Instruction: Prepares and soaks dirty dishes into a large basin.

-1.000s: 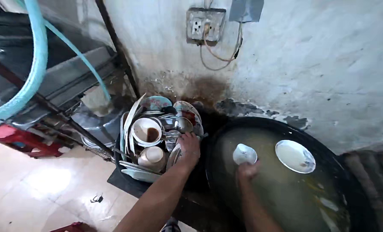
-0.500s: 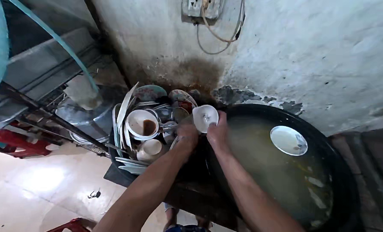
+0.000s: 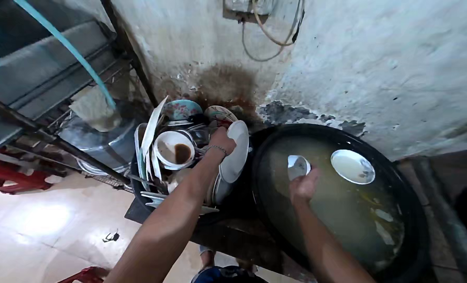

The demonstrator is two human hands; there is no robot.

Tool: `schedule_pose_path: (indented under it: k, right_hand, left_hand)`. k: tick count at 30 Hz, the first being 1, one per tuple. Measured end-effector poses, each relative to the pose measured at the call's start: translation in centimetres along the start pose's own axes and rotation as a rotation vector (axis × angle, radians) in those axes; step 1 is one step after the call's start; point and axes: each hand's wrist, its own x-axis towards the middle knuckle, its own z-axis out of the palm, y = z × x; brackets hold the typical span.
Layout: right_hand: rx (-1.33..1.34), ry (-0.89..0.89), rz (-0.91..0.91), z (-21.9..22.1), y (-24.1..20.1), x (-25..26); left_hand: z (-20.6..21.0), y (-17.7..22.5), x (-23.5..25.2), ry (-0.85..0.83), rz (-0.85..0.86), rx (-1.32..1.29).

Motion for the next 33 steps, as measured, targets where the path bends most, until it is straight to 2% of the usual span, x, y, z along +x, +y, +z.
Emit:
schedule_pose_path:
  k: [3,5,7,9,11,15,20,23,25,28,30,33]
  right_hand:
    - [0.011,-0.028,0.168,1.3,0.6,-0.7]
    - [0.157,-0.084,0.316,2.1,0.1,-1.2]
    - [0.406,-0.207,0.449,1.8,-1.9,-1.6]
    - [0.625,-0.347,0.492,1.3,-4.3,-2.0]
    - [0.737,-0.465,0.495,0.3,-7.5,-2.3]
    - [0.701,-0.528,0.253,-1.2,-14.5,-3.3]
    - [0.255,-0.376,-0.284,-2.5,-21.7,-3.5]
    - [0.099,-0.268,-0.528,-2.6,-23.6,-3.1]
    - [0.063,-0.212,-0.552,-2.8,-23.4,-2.5]
    - [0.081,-0.135,-0.496,-3.6,-19.8,-1.4]
    - [0.120,-0.080,-0.373,-4.1,-14.9,-0.6]
    - [0.061,-0.081,-0.060,-4.6,-5.9,-1.8]
  left_hand:
    - [0.6,0.1,-0.8,0.037,0.003,0.112]
    - [1.4,-0.2,-1.2,0.058,-0.017,0.209]
    - [2.0,-1.1,-1.0,0.066,-0.016,0.279]
    - [2.5,-2.4,-0.7,0.026,-0.015,0.294]
    - [2.9,-3.0,-0.7,-0.010,-0.008,0.270]
    - [3.1,-2.1,-1.2,0.046,-0.016,0.304]
    - [2.2,-0.5,-1.9,0.124,0.044,0.428]
    - [1.5,-0.1,-1.7,0.176,0.098,0.394]
    - [0.7,0.5,-1.3,0.157,0.077,0.330]
    - [0.0,0.9,-1.5,0.154,0.107,0.271]
    - [-0.9,2.8,-3.3,0.199,0.193,0.212]
    - [0.2,6.5,-6.8,0.260,0.347,0.149]
